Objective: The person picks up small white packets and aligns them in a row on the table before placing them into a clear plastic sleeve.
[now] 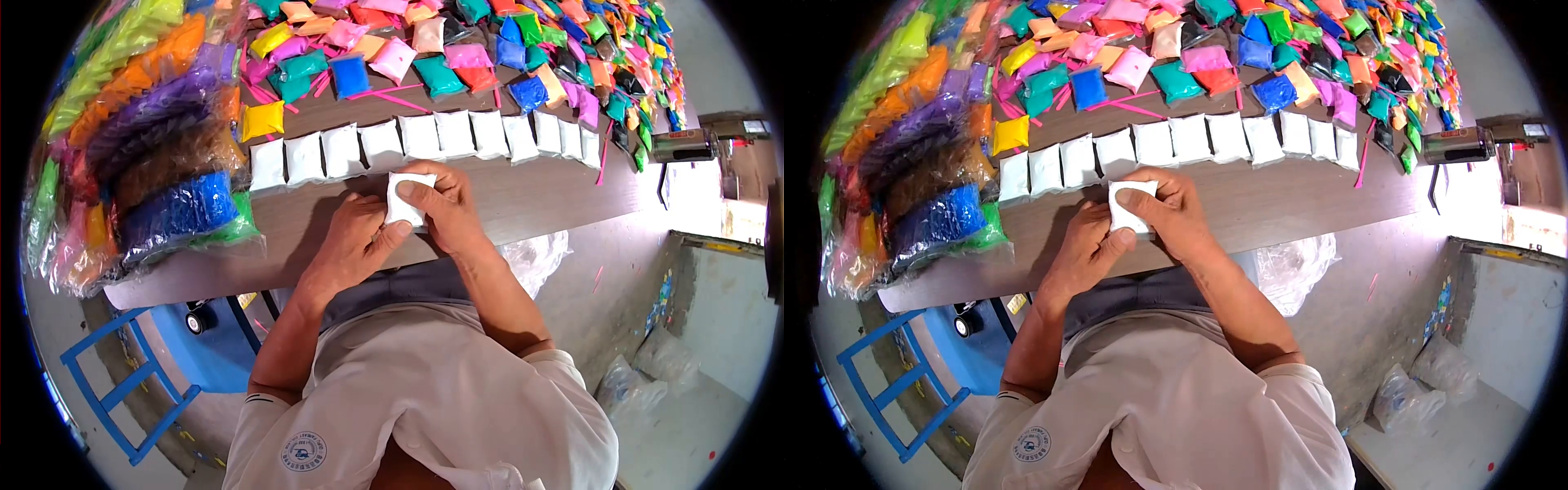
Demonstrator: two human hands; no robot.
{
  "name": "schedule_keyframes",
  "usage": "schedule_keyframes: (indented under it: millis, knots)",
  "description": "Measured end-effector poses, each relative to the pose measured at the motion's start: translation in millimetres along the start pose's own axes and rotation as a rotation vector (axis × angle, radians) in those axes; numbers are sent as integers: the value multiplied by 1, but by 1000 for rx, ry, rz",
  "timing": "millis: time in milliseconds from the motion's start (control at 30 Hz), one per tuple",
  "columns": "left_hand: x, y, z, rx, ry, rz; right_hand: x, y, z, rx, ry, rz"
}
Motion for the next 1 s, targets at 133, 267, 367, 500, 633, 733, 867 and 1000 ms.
schedule_keyframes:
  millis: [133,267,367,500,633,733,867,1000]
  knots:
    - [1,0,0,16,-24,5,0,3,-1,-16,63,21]
    - [-1,-1,0,-13,5,-4,-8,-5,-3,75,67,41]
    - [3,-3,2,-45,-15,30,-3,-5,0,2,77,-68]
    - [8,-4,4,-61,-70,78,6,1,14,8,123,169]
    - [7,0,3,-38,-25,20,3,-3,22,46,120,260]
    - [5,-1,1,-47,-18,42,3,-1,21,42,97,261]
    - [7,-3,4,-27,-65,62,11,6,19,-2,144,299]
    - [5,-1,1,15,-104,80,-3,2,17,37,102,201]
Point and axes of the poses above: each hand's wrist, its own z-axis away from the middle knuckle, its own y-axis out of the palm, x = y × z, the point moved 9 cm from there along -z, towards the middle knuckle, and after that the axes turned 10 degrees about -z, right-handed, at the moved point
